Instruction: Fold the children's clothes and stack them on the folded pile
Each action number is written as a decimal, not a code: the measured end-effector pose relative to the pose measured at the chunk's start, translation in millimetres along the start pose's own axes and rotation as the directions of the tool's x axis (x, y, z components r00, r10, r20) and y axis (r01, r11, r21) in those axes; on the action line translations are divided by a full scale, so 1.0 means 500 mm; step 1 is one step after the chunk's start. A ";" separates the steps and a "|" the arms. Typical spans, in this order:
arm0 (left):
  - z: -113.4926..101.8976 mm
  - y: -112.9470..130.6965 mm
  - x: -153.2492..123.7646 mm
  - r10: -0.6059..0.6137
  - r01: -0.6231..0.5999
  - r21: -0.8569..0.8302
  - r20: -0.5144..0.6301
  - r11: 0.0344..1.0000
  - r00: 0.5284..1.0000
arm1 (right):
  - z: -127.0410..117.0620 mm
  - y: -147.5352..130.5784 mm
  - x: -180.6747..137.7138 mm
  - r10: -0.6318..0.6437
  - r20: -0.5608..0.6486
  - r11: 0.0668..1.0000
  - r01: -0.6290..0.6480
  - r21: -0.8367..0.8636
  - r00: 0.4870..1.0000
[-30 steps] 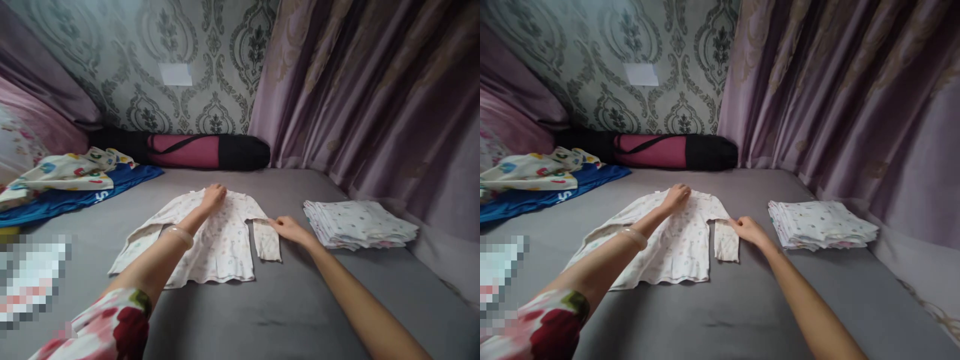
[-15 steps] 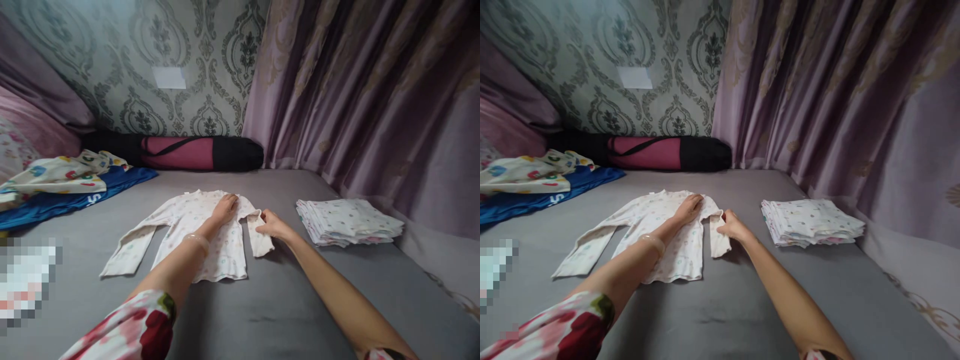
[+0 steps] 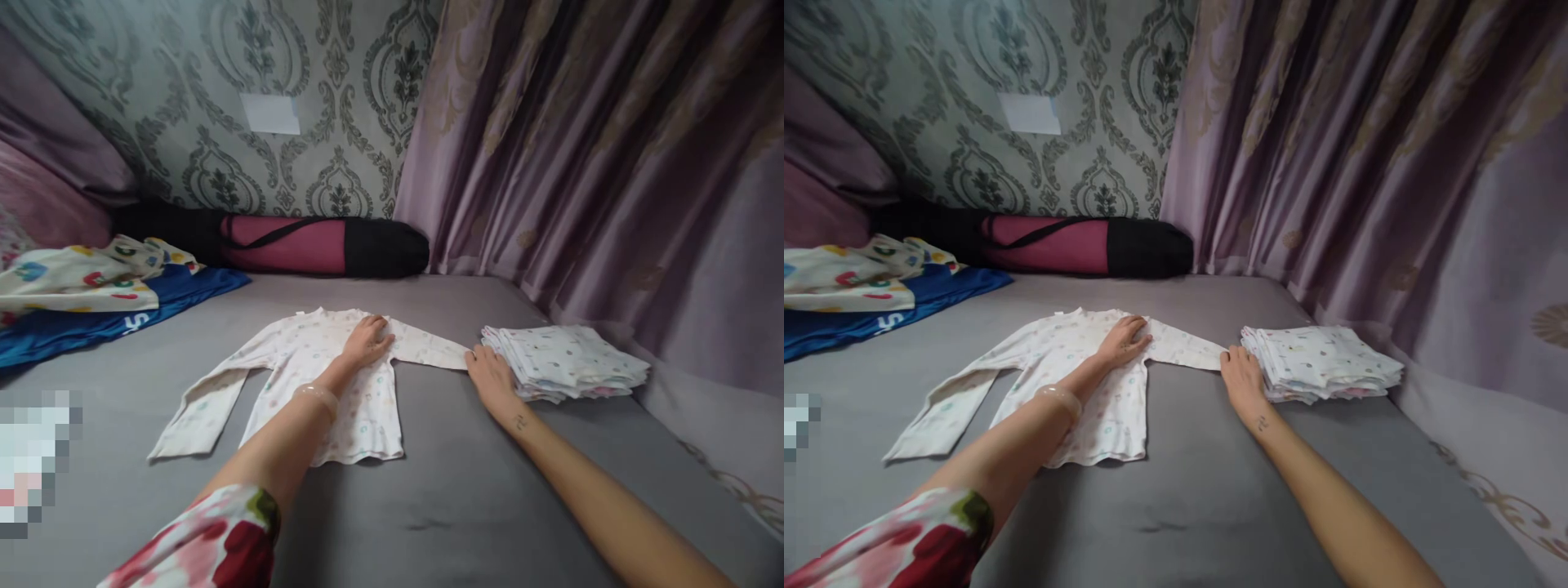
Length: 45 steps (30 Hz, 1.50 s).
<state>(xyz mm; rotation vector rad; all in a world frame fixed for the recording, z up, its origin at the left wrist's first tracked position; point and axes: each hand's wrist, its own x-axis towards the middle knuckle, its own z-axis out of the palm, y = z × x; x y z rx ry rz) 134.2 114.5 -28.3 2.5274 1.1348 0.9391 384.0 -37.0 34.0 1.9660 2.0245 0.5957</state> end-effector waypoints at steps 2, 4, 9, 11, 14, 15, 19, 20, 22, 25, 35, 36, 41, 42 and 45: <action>0.002 -0.002 0.000 -0.010 0.010 0.005 0.002 1.000 1.000 | -0.006 0.005 -0.006 0.010 0.060 1.000 -0.010 0.011 0.998; 0.003 -0.001 0.000 -0.022 0.022 0.008 0.006 1.000 1.000 | -0.027 0.007 -0.004 0.018 0.136 0.999 -0.023 0.034 0.990; -0.006 0.011 0.000 -0.024 0.023 0.043 0.022 0.999 0.999 | -0.083 -0.042 0.053 -0.010 0.165 0.978 -0.025 0.208 0.986; -0.009 0.017 -0.001 0.001 -0.005 0.097 0.042 0.995 0.999 | -0.089 -0.094 0.092 -0.064 0.054 0.930 0.040 0.365 0.996; -0.010 0.020 -0.002 0.021 -0.047 0.208 0.125 0.977 0.992 | -0.083 -0.184 0.146 -0.073 -0.064 0.834 0.096 0.543 0.995; -0.008 0.019 -0.002 0.017 -0.055 0.242 0.157 0.969 0.987 | -0.078 -0.209 0.158 -0.055 -0.067 0.801 0.084 0.593 0.996; 0.000 0.018 -0.004 -0.015 -0.061 0.333 0.221 0.941 0.975 | -0.053 -0.251 0.172 0.003 0.050 0.717 -0.037 0.696 0.999; 0.001 0.020 -0.005 -0.027 -0.052 0.349 0.218 0.936 0.976 | -0.046 -0.248 0.168 0.004 0.079 0.717 -0.058 0.695 0.997; 0.002 0.027 -0.005 -0.061 -0.022 0.378 0.208 0.926 0.976 | -0.034 -0.231 0.153 -0.001 0.119 0.739 -0.079 0.669 0.993; -0.003 0.039 -0.004 -0.090 0.002 0.400 0.203 0.916 0.975 | -0.022 -0.194 0.127 0.023 0.184 0.781 -0.132 0.610 0.983; -0.007 0.047 -0.001 -0.153 0.058 0.355 0.246 0.933 0.957 | 0.006 -0.075 0.022 0.259 0.326 0.848 -0.376 0.373 0.909; -0.007 0.047 0.001 -0.164 0.072 0.340 0.248 0.938 0.955 | 0.009 -0.072 0.017 0.267 0.326 0.850 -0.381 0.363 0.907; -0.045 0.037 0.024 -0.188 0.187 0.037 0.320 0.982 0.928 | 0.017 -0.068 0.019 0.265 0.311 0.869 -0.366 0.333 0.913; -0.065 0.030 0.026 -0.199 0.223 -0.040 0.316 0.974 0.928 | 0.016 -0.066 0.024 0.261 0.320 0.871 -0.365 0.329 0.911; -0.153 -0.013 0.006 -0.273 0.305 -0.151 0.200 0.940 0.941 | 0.006 -0.052 0.043 0.240 0.384 0.869 -0.374 0.325 0.891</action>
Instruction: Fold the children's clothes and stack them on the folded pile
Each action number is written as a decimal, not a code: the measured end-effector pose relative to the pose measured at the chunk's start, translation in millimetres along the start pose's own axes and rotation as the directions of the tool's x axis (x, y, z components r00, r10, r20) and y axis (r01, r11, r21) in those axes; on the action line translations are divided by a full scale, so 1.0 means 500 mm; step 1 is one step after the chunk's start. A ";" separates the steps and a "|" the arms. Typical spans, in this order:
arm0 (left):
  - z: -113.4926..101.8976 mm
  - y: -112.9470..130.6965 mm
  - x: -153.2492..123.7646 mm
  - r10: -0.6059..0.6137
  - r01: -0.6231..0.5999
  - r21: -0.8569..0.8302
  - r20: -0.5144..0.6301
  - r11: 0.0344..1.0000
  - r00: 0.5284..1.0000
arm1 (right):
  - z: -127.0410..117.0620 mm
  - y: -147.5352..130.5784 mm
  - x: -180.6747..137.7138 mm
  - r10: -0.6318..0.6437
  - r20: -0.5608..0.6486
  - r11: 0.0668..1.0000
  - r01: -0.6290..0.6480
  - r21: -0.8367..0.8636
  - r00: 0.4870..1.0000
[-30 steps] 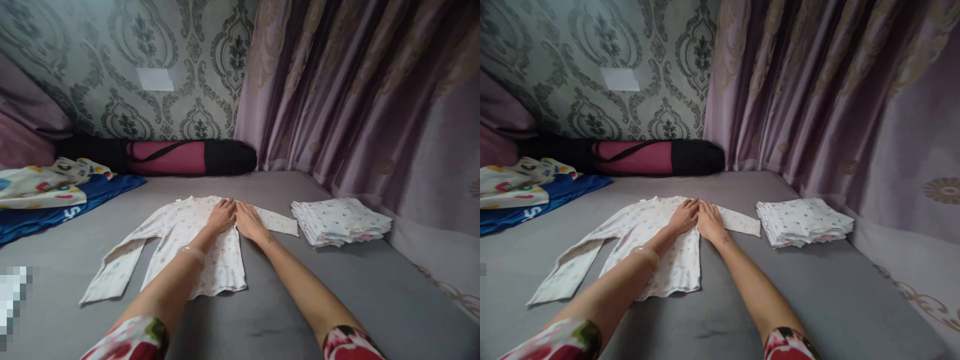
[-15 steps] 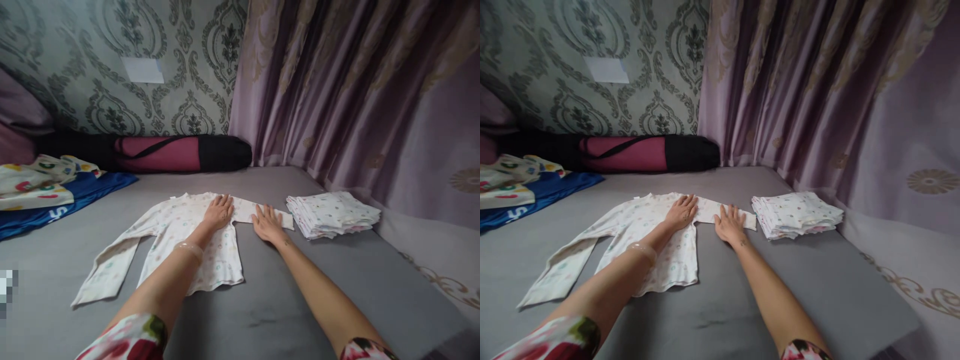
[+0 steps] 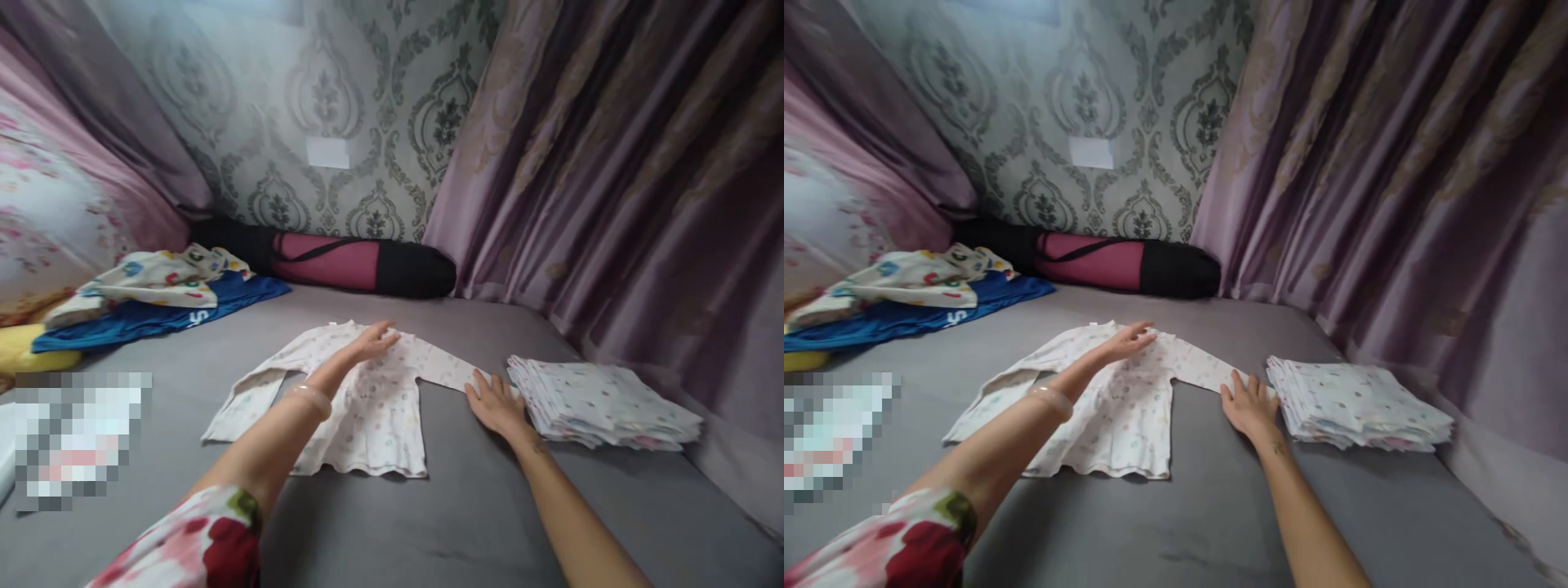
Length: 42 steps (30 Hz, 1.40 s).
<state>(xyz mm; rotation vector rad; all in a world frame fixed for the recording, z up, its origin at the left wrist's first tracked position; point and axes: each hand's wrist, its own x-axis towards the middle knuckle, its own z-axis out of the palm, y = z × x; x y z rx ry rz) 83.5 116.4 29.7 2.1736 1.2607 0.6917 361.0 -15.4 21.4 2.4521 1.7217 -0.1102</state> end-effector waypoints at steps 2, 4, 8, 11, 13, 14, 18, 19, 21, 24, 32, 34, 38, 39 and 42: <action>-0.080 -0.043 -0.044 -0.072 0.072 -0.001 -0.127 0.997 0.989 | -0.020 -0.002 0.010 -0.005 0.050 1.000 0.005 -0.001 0.999; -0.166 -0.099 -0.107 -0.187 0.197 0.031 -0.197 0.980 0.962 | -0.041 -0.010 0.019 -0.007 0.080 1.000 0.008 -0.019 0.997; -0.304 -0.206 -0.242 -0.483 0.529 0.118 -0.280 0.841 0.830 | -0.075 -0.076 0.035 -0.117 -0.017 0.993 0.117 -0.030 0.993; -0.339 -0.245 -0.309 -0.610 0.654 0.093 -0.283 0.751 0.740 | -0.083 -0.186 0.041 -0.334 -0.168 0.935 0.348 0.064 0.928; -0.334 -0.248 -0.327 -0.644 0.674 0.056 -0.247 0.737 0.724 | -0.080 -0.282 0.038 -0.483 -0.242 0.848 0.518 0.109 0.842; -0.326 -0.245 -0.328 -0.646 0.669 0.032 -0.230 0.742 0.728 | -0.076 -0.333 0.035 -0.536 -0.260 0.806 0.578 0.127 0.803; -0.291 -0.223 -0.301 -0.597 0.604 -0.039 -0.213 0.796 0.773 | -0.054 -0.514 0.016 -0.649 -0.294 0.664 0.711 0.233 0.702; -0.283 -0.218 -0.291 -0.579 0.583 -0.046 -0.208 0.811 0.789 | -0.048 -0.548 0.013 -0.661 -0.296 0.640 0.724 0.258 0.690; -0.269 -0.210 -0.273 -0.540 0.539 -0.054 -0.167 0.840 0.825 | -0.037 -0.599 0.010 -0.671 -0.314 0.600 0.741 0.302 0.672; -0.252 -0.204 -0.250 -0.473 0.465 -0.111 -0.066 0.879 0.879 | -0.019 -0.637 0.013 -0.644 -0.337 0.594 0.726 0.346 0.687; -0.233 -0.197 -0.180 -0.560 0.598 -0.545 0.260 0.587 0.787 | 0.016 -0.643 0.015 -0.586 -0.377 0.604 0.697 0.387 0.717; -0.232 -0.195 -0.167 -0.563 0.601 -0.592 0.279 0.537 0.778 | 0.017 -0.643 0.015 -0.583 -0.379 0.601 0.696 0.394 0.718; -0.232 -0.196 -0.152 -0.628 0.599 -0.580 0.183 0.552 0.756 | 0.018 -0.645 0.013 -0.583 -0.383 0.610 0.697 0.377 0.717; -0.234 -0.197 -0.150 -0.642 0.610 -0.560 0.171 0.562 0.748 | 0.018 -0.645 0.013 -0.584 -0.385 0.613 0.699 0.368 0.715; -0.252 -0.203 -0.145 -0.664 0.662 -0.499 0.208 0.559 0.718 | 0.019 -0.646 0.013 -0.588 -0.388 0.620 0.703 0.348 0.710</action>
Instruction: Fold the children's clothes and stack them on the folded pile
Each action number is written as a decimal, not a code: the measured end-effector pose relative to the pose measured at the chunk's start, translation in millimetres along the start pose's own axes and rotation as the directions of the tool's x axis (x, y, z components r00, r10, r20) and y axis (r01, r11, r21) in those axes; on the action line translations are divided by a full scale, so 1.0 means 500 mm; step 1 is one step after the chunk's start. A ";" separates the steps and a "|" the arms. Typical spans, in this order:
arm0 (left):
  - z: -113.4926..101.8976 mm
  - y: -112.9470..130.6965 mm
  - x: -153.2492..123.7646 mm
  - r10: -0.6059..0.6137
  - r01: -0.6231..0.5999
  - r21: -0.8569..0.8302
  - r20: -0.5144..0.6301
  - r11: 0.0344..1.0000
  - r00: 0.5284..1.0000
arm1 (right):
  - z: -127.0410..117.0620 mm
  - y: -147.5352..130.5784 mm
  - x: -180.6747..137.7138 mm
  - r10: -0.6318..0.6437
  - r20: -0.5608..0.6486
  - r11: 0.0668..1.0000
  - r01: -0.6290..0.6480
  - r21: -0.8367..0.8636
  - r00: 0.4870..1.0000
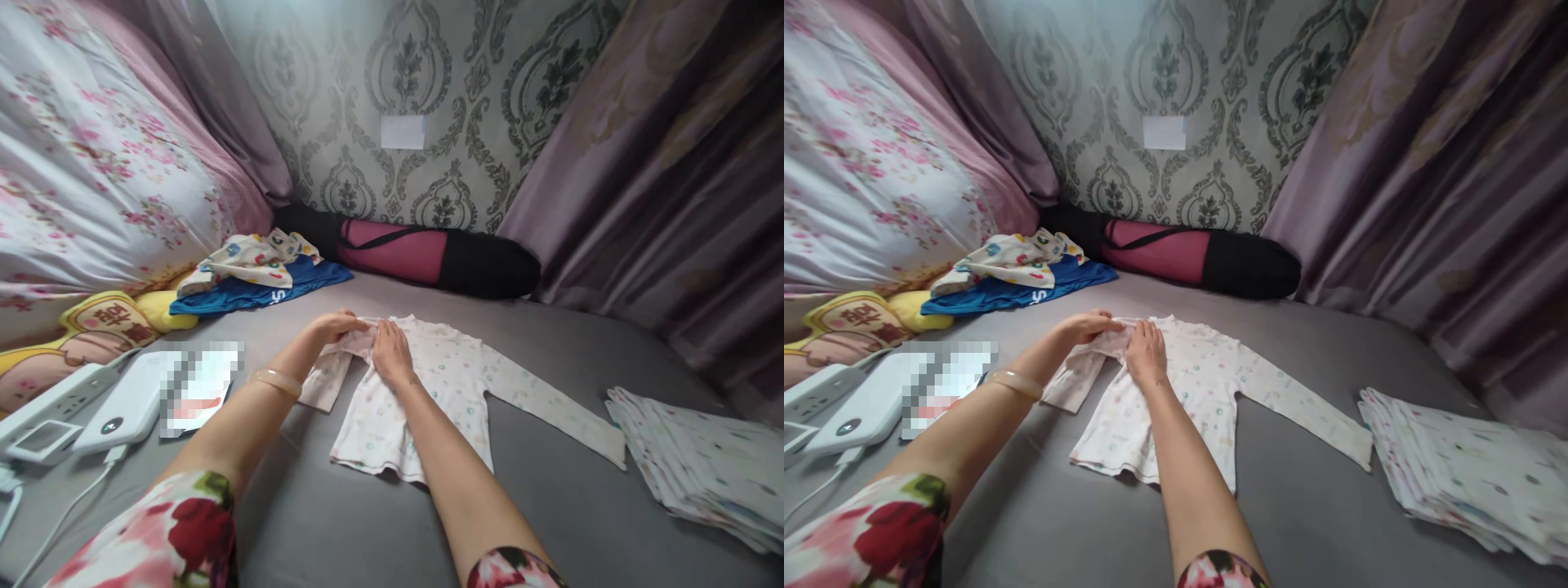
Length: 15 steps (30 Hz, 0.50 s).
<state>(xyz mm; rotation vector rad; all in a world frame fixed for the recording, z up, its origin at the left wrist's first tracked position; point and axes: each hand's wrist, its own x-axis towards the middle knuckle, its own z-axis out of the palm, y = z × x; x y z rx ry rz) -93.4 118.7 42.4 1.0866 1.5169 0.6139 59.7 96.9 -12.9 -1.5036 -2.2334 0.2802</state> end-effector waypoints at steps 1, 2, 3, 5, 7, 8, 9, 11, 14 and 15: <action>-0.010 0.004 0.000 -0.014 0.014 0.028 0.013 1.000 1.000 | 0.000 0.000 0.000 0.001 0.005 1.000 -0.001 -0.003 1.000; -0.021 0.007 -0.001 -0.027 0.025 0.069 0.023 0.997 0.999 | 0.000 0.000 0.001 0.004 0.011 1.000 -0.004 -0.005 1.000; -0.034 0.011 -0.003 -0.037 0.034 0.123 0.025 0.992 0.999 | 0.000 0.000 0.001 0.007 0.018 1.000 -0.006 -0.006 1.000; -0.063 0.017 -0.011 -0.060 0.056 0.259 0.006 0.964 0.998 | 0.000 0.000 0.001 0.006 0.029 1.000 -0.006 -0.007 1.000; -0.095 0.022 -0.026 -0.119 0.109 0.374 0.003 0.921 0.993 | 0.000 -0.001 0.001 -0.001 0.024 1.000 0.001 -0.010 1.000; -0.110 0.025 -0.035 -0.157 0.139 0.412 0.010 0.901 0.988 | 0.000 -0.001 0.000 -0.002 0.021 1.000 0.002 -0.013 1.000; -0.126 0.027 -0.045 -0.190 0.163 0.442 0.016 0.882 0.982 | 0.000 -0.001 0.000 -0.002 0.018 1.000 0.002 -0.016 1.000; -0.156 0.031 -0.067 -0.227 0.197 0.482 0.005 0.854 0.974 | 0.000 -0.002 -0.001 -0.002 0.011 1.000 0.002 -0.020 1.000; -0.201 0.034 -0.098 -0.228 0.231 0.514 -0.071 0.826 0.971 | 0.000 -0.003 -0.002 -0.006 -0.004 1.000 0.006 -0.021 1.000; -0.215 0.033 -0.107 -0.233 0.248 0.516 -0.095 0.820 0.968 | 0.000 -0.004 -0.002 -0.006 -0.006 1.000 0.006 -0.020 1.000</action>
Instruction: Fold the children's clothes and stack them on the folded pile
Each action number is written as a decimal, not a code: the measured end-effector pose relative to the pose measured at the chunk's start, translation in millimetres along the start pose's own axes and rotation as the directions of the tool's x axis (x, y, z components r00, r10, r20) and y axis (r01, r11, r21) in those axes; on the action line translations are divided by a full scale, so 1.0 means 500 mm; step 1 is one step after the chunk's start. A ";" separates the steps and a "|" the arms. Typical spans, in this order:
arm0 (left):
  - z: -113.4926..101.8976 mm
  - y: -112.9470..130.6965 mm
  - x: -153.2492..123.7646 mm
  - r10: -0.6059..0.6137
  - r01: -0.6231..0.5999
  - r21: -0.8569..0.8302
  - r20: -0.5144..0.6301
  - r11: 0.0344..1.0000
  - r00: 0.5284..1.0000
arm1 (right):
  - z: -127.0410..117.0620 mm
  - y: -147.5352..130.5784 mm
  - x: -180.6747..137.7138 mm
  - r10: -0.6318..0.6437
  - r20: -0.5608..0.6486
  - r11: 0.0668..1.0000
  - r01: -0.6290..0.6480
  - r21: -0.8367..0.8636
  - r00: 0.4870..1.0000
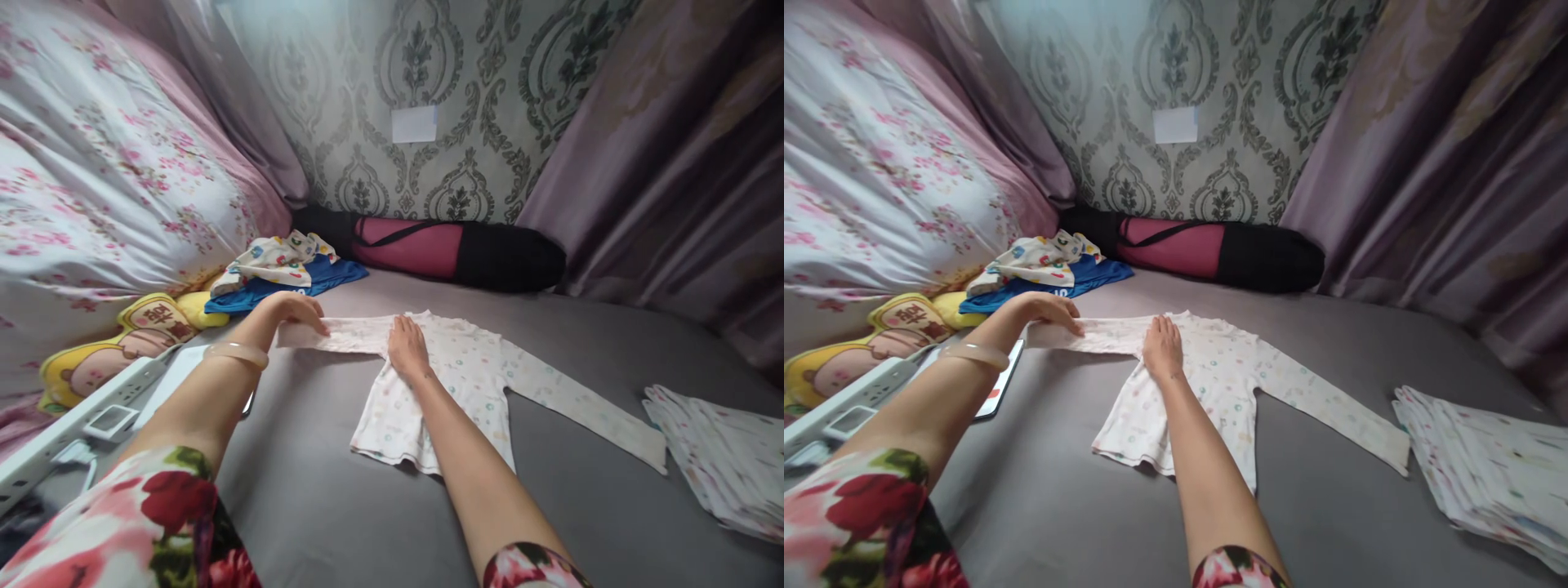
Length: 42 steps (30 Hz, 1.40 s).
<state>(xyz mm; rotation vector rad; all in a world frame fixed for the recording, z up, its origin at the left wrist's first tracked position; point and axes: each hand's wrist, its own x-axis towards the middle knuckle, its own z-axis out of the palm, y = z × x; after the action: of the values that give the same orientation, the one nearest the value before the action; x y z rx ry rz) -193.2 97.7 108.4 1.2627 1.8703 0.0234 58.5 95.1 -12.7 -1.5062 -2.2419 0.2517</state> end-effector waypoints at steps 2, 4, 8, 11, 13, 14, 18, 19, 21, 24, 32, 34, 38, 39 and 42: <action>-0.018 -0.024 -0.011 -0.025 0.025 0.000 -0.047 1.000 0.999 | 0.000 -0.001 0.001 0.002 0.004 1.000 -0.002 -0.001 1.000; -0.029 -0.048 -0.017 -0.024 0.022 -0.016 -0.106 1.000 0.994 | -0.002 -0.001 0.002 0.007 0.015 1.000 -0.006 -0.007 1.000; -0.020 -0.088 -0.015 -0.019 0.007 -0.074 -0.166 0.997 0.986 | -0.012 -0.010 0.006 0.048 0.069 0.998 -0.045 -0.043 0.996; 0.007 -0.102 0.001 -0.090 0.093 -0.005 -0.279 0.996 0.956 | -0.021 -0.025 0.011 0.108 0.147 0.992 -0.097 -0.076 0.983; 0.027 -0.106 0.012 -0.102 0.146 0.096 -0.361 0.985 0.927 | -0.025 -0.038 0.015 0.157 0.187 0.986 -0.141 -0.093 0.970; 0.037 -0.108 0.017 -0.089 0.162 0.158 -0.393 0.974 0.915 | -0.025 -0.045 0.017 0.181 0.201 0.982 -0.163 -0.100 0.963; 0.080 -0.111 0.020 0.020 0.212 0.385 -0.518 0.898 0.855 | -0.018 -0.065 0.021 0.253 0.230 0.966 -0.231 -0.120 0.940; 0.091 -0.110 0.019 0.027 0.223 0.396 -0.536 0.891 0.844 | -0.015 -0.068 0.022 0.266 0.228 0.962 -0.243 -0.125 0.937; 0.111 -0.109 0.015 0.022 0.252 0.407 -0.560 0.878 0.828 | -0.011 -0.073 0.021 0.281 0.214 0.957 -0.256 -0.134 0.936; 0.129 -0.105 0.012 0.006 0.287 0.406 -0.587 0.868 0.810 | -0.007 -0.074 0.020 0.279 0.193 0.957 -0.255 -0.139 0.941; 0.165 -0.018 0.021 0.428 0.050 0.624 -0.589 0.779 0.685 | 0.000 -0.073 0.019 0.275 0.174 0.957 -0.252 -0.142 0.946; 0.209 0.022 0.038 0.595 -0.238 0.621 -0.463 0.747 0.657 | -0.003 -0.072 0.016 0.264 0.172 0.959 -0.239 -0.151 0.949; 0.294 0.068 0.076 0.636 -0.486 0.414 -0.435 0.770 0.637 | -0.014 -0.071 0.012 0.233 0.214 0.960 -0.189 -0.208 0.949; 0.304 0.067 0.082 0.627 -0.492 0.392 -0.427 0.777 0.651 | -0.015 -0.071 0.012 0.232 0.215 0.959 -0.186 -0.215 0.949; 0.303 0.036 0.081 0.614 -0.459 0.426 -0.375 0.779 0.695 | -0.010 -0.071 0.014 0.247 0.182 0.959 -0.213 -0.188 0.952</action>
<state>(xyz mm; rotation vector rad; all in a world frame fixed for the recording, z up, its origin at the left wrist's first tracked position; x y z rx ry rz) -86.0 74.0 -5.2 2.1737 1.8768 0.4413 28.8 87.4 6.9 -1.9146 -2.2880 0.3067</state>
